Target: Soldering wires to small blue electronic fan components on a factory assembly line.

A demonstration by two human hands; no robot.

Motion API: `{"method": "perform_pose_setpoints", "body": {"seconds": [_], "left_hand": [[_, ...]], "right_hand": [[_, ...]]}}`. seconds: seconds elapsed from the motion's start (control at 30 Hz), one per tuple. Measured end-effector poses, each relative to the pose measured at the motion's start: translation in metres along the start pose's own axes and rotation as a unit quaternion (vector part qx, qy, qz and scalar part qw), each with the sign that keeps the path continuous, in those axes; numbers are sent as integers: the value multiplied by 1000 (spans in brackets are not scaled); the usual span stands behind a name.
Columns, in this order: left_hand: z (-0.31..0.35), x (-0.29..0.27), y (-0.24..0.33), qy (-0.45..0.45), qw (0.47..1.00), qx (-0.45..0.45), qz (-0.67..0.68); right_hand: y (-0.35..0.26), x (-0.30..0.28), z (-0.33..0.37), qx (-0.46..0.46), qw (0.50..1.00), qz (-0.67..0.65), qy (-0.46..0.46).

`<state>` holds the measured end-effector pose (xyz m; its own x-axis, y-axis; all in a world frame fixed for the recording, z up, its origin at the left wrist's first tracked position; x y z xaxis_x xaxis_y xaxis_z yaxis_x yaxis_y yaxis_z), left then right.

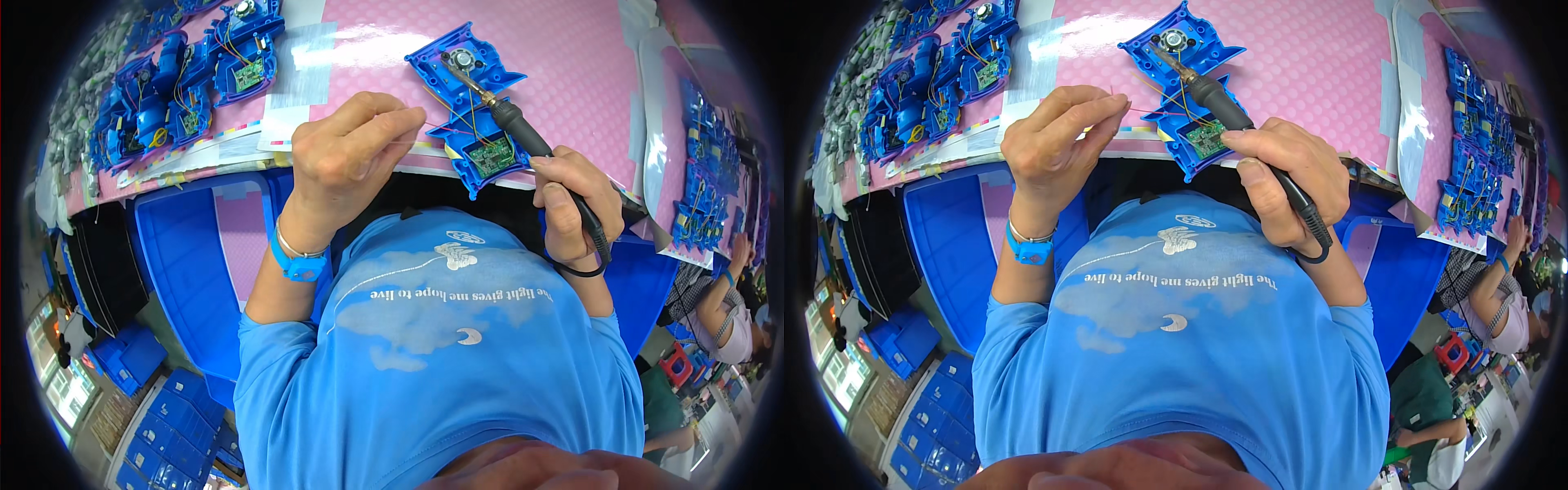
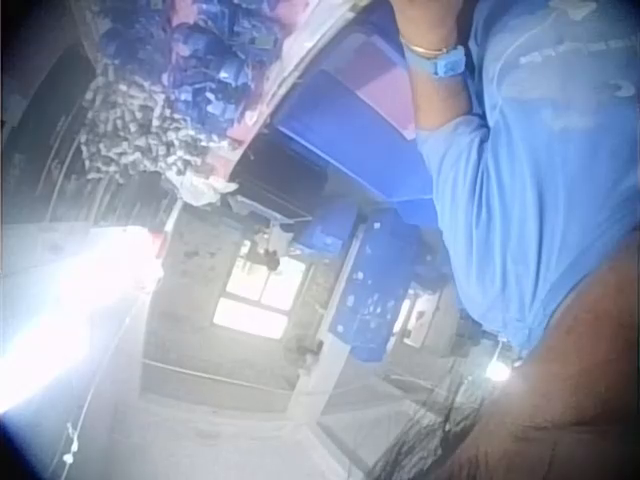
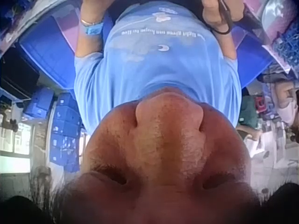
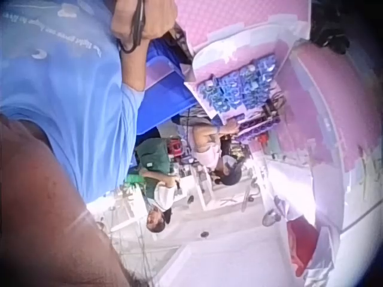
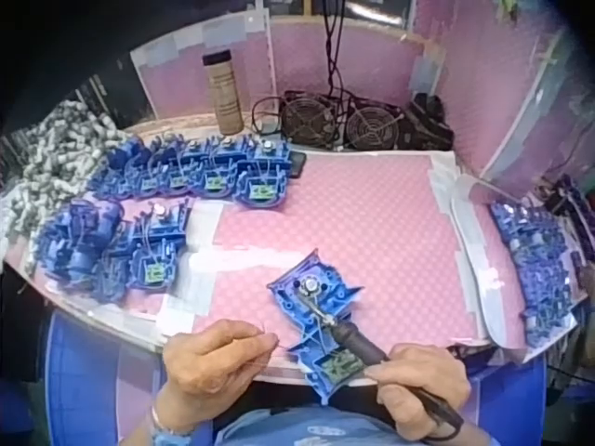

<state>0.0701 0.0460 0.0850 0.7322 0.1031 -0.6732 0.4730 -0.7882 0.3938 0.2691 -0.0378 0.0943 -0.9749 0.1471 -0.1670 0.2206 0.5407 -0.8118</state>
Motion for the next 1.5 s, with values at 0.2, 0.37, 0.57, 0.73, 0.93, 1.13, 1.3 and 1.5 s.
{"method": "perform_pose_setpoints", "body": {"seconds": [0.2,0.37,0.57,0.73,0.93,1.13,1.3,1.5], "left_hand": [[-16,9,11,46,995,81,-32],[-19,24,-5,39,996,74,-30],[-18,31,-12,23,997,71,-31],[-17,31,-12,29,996,74,-35],[-18,31,-13,9,997,68,-31],[-17,31,-13,5,997,70,-36],[-18,32,-14,1,997,69,-37],[-17,31,-15,-4,997,71,-36]], "right_hand": [[2,1,2,3,1000,5,-7],[1,3,1,-18,1000,10,-17],[5,4,1,-2,1000,6,-18],[6,7,-2,-1,999,21,-28],[4,4,0,-11,1000,10,-23],[-1,4,-1,-18,999,27,-24],[-1,3,0,-16,999,21,-20],[-1,2,2,-5,1000,18,-23]]}}
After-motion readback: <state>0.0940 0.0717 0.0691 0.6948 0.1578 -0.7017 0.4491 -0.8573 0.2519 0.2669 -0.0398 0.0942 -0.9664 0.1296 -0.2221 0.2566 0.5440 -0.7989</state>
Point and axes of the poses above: each hand's wrist, its own z-axis away from the middle knuckle, its own x-axis out of the palm, y = z × x, the point moved 10 cm from there along -z, towards the middle knuckle, and after that the axes turned 9 degrees about -z, right-handed, at the moved point
